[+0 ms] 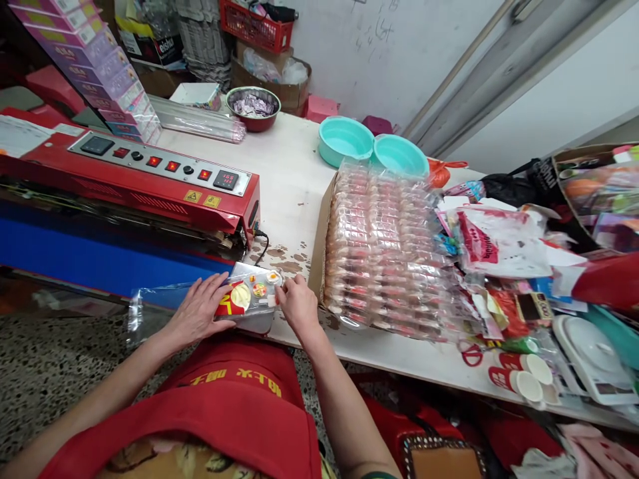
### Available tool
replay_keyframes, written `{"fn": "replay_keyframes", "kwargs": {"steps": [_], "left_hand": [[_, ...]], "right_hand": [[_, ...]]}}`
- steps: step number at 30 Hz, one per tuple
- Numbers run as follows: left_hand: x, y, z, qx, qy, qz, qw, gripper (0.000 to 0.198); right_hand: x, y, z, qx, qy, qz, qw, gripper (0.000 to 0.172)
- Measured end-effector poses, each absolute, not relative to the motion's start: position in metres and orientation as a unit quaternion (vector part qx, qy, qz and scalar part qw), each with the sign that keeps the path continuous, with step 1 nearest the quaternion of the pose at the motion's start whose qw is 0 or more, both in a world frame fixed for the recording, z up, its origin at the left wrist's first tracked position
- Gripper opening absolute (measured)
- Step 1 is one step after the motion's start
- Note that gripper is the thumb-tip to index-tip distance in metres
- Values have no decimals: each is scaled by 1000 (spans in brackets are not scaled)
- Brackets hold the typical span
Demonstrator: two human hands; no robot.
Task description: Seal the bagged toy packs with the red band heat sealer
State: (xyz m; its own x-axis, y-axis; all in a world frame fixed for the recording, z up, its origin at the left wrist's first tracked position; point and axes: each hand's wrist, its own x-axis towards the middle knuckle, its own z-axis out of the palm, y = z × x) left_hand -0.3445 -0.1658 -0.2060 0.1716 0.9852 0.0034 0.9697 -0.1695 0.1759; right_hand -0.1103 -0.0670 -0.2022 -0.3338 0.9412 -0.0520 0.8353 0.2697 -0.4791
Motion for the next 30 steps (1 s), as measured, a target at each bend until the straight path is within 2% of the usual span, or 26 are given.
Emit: {"fn": "replay_keyframes", "kwargs": {"steps": [3,5,9,12,15,20,25,30], "left_hand": [[-345,-166,-207,763,640,61,66,70],[-345,-166,-208,764,639,59,64,69],[-344,-166,-207,765,639,48,65,70],[-343,-167,-204,762,642,46,74,75],[-345,-162,-194,758,643,43,103,79],[-347,-131,-170,791,591,-1,154,48],[-336,-100,-155,824,534,-86,167,42],[-324,-87,-159,830,519,-133,156,32]], "right_hand": [[-101,-62,-202,-538,-784,272,149,34],[-96,-60,-203,-567,-760,264,177,37],[-96,-61,-210,-632,-707,245,199,29],[-103,-62,-221,-634,-676,325,189,26],[-106,-60,-232,-618,-625,419,227,25],[-102,-59,-250,-571,-546,528,312,42],[-105,-64,-266,-549,-465,596,356,51],[-108,-62,-270,-546,-465,589,371,52]]}}
